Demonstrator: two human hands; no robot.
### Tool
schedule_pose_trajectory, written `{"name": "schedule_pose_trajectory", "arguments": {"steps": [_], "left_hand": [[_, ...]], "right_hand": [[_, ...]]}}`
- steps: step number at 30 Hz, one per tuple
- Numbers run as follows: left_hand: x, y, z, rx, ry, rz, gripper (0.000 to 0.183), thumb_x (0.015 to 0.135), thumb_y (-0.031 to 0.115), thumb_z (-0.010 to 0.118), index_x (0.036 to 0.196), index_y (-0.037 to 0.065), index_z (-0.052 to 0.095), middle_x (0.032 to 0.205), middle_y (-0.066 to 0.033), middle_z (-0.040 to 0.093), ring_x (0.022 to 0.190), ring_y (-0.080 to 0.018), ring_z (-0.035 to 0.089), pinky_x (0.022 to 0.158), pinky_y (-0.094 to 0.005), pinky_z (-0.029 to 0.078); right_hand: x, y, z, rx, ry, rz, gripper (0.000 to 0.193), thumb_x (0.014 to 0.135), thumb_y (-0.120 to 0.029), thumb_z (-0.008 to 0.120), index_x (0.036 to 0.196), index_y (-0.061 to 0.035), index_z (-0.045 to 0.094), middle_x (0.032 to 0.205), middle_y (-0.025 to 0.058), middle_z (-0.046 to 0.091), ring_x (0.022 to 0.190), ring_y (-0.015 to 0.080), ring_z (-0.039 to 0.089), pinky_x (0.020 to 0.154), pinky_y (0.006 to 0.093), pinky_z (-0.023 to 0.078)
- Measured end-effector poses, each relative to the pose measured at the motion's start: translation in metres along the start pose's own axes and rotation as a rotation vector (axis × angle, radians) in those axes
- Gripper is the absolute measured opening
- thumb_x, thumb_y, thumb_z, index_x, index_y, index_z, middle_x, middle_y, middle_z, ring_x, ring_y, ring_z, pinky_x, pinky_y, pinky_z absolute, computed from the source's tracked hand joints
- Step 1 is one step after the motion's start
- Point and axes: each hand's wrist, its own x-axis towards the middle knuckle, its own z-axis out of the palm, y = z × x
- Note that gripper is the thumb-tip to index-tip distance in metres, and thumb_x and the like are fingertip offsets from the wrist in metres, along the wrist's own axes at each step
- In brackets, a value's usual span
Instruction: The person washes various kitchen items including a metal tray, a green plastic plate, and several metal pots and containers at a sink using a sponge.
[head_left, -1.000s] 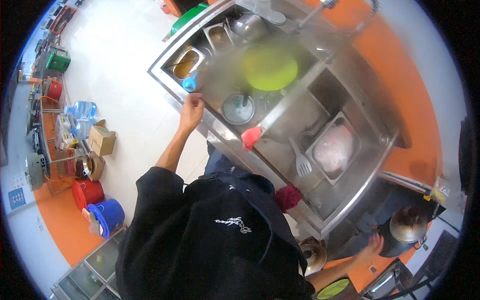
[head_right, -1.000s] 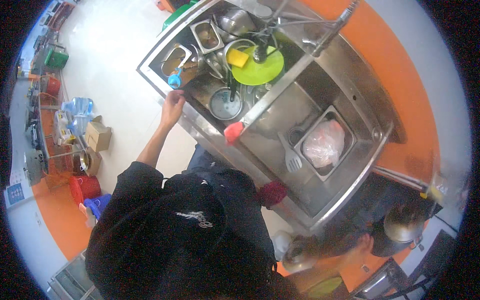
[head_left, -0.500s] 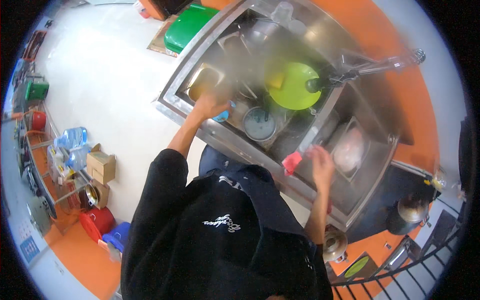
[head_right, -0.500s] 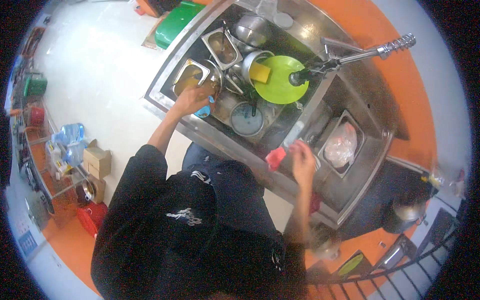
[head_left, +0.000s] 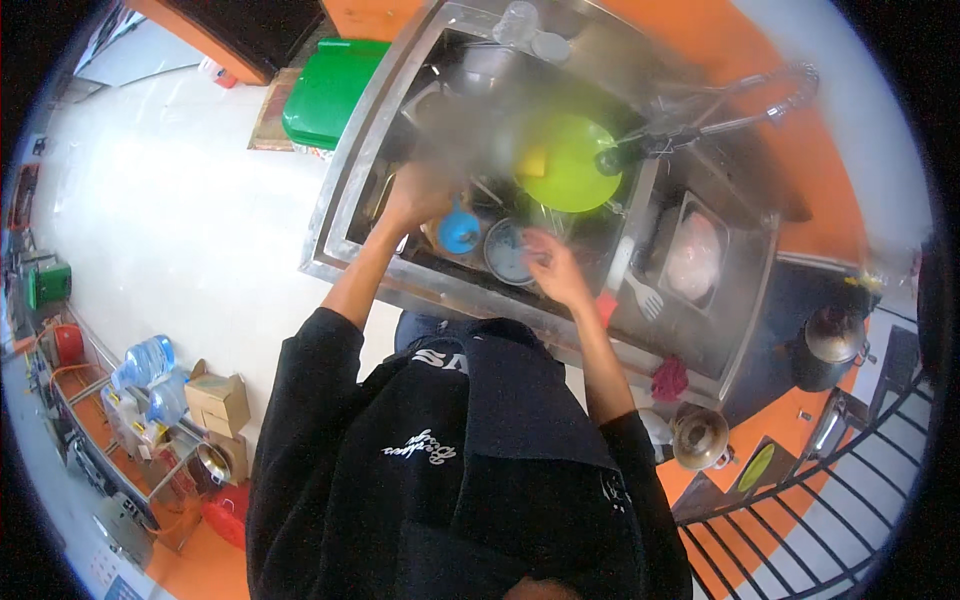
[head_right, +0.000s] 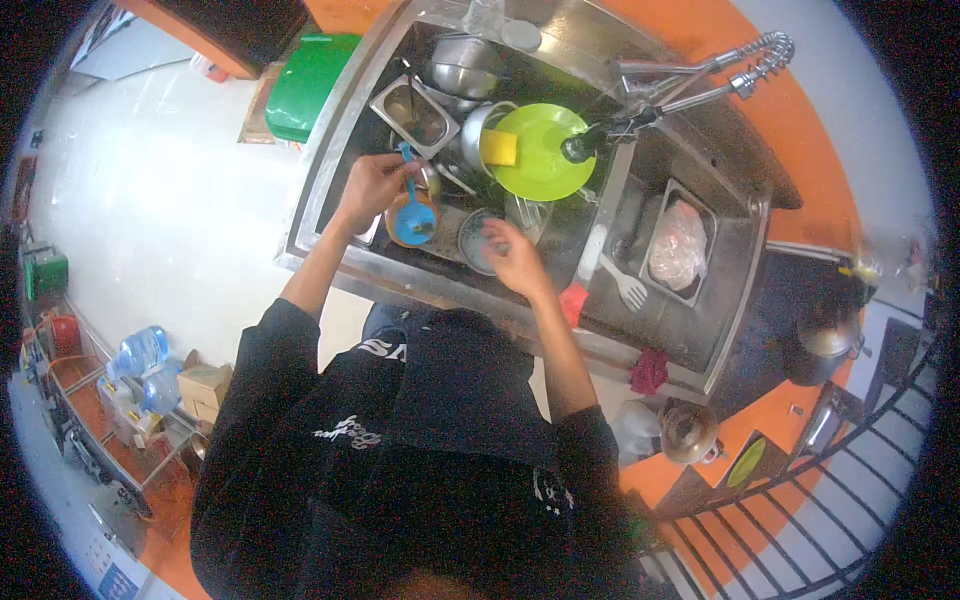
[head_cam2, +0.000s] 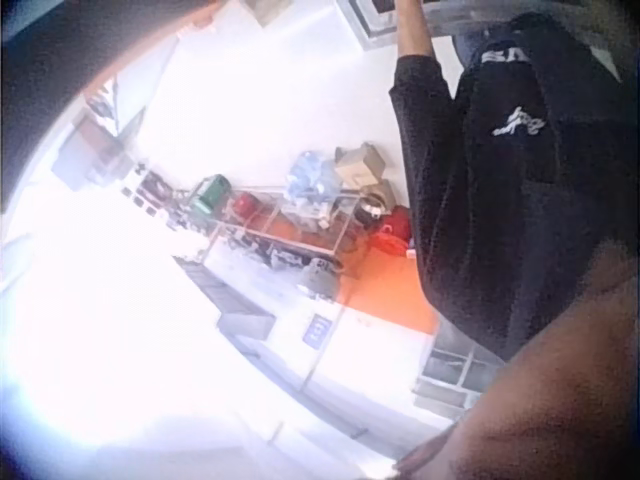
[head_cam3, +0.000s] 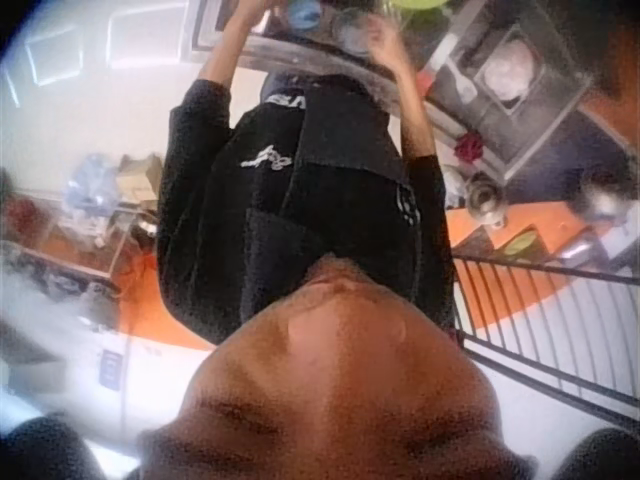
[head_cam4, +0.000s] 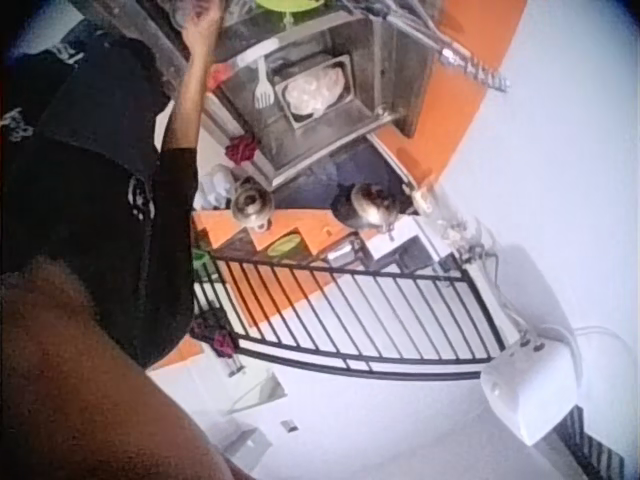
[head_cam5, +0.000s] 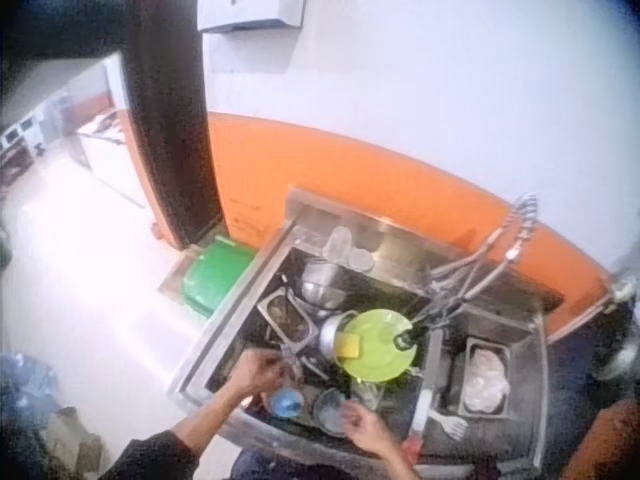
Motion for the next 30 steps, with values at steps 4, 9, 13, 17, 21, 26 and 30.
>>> {"name": "schedule_pose_trajectory", "arguments": {"steps": [4,9,13,17,21,26,30], "left_hand": [[0.018,0.010,-0.002,-0.452,0.005,-0.326,0.027,0.085,0.025,0.063,0.080,-0.001,0.067,0.070,-0.0042,0.062,0.062,-0.0103,0.056,0.060,-0.0247,0.048],[0.041,0.005,0.022,-0.721,0.063,-0.212,0.024,0.087,0.015,0.060,0.098,-0.006,0.058,0.087,-0.0120,0.062,0.073,-0.0177,0.062,0.067,-0.0274,0.053],[0.044,0.041,0.029,-1.132,0.045,-0.315,0.021,0.088,0.010,0.056,0.101,-0.006,0.056,0.089,-0.0121,0.062,0.076,-0.0182,0.063,0.068,-0.0259,0.055],[0.032,0.067,0.031,-1.485,0.008,-0.498,0.023,0.088,0.009,0.055,0.104,-0.006,0.053,0.093,-0.0122,0.061,0.078,-0.0186,0.063,0.070,-0.0256,0.056],[0.029,0.081,0.037,-1.491,-0.021,-0.505,0.021,0.090,0.011,0.054,0.103,-0.006,0.053,0.097,-0.0130,0.060,0.087,-0.0183,0.062,0.076,-0.0254,0.055],[0.039,0.089,0.034,-1.513,-0.061,-0.454,0.021,0.090,0.010,0.054,0.104,-0.005,0.052,0.102,-0.0151,0.060,0.094,-0.0201,0.061,0.083,-0.0267,0.053],[0.044,0.077,0.030,-1.370,-0.219,-0.316,0.032,0.088,0.010,0.057,0.115,-0.004,0.046,0.109,-0.0175,0.058,0.099,-0.0228,0.060,0.087,-0.0312,0.051]], "right_hand": [[0.013,-0.034,0.025,-0.073,-0.001,-0.160,0.077,0.071,-0.019,0.076,0.134,-0.0042,0.034,0.128,0.0149,0.048,0.118,0.0244,0.046,0.094,0.0370,0.041],[0.029,-0.045,0.038,0.104,0.124,-0.171,0.101,0.063,-0.023,0.083,0.140,-0.0061,0.019,0.134,0.0142,0.038,0.123,0.0269,0.040,0.100,0.0437,0.035],[0.043,-0.038,0.035,0.292,0.346,-0.136,0.100,0.061,-0.019,0.084,0.137,-0.0053,0.020,0.133,0.0130,0.038,0.123,0.0268,0.039,0.099,0.0454,0.036],[0.053,-0.054,0.023,0.395,0.578,-0.275,0.091,0.062,-0.014,0.084,0.131,-0.0017,0.025,0.129,0.0135,0.041,0.122,0.0260,0.041,0.102,0.0424,0.032],[0.046,-0.067,0.001,0.126,0.673,-0.378,0.086,0.063,-0.016,0.082,0.128,-0.0001,0.028,0.127,0.0157,0.043,0.119,0.0258,0.043,0.103,0.0375,0.030],[0.042,-0.089,-0.011,0.002,0.673,-0.284,0.079,0.064,-0.020,0.081,0.124,0.0014,0.034,0.121,0.0162,0.048,0.114,0.0250,0.047,0.098,0.0361,0.035],[0.043,-0.095,-0.018,0.022,0.638,-0.137,0.071,0.067,-0.023,0.080,0.119,0.0031,0.040,0.113,0.0151,0.055,0.107,0.0238,0.052,0.093,0.0349,0.039]]}}
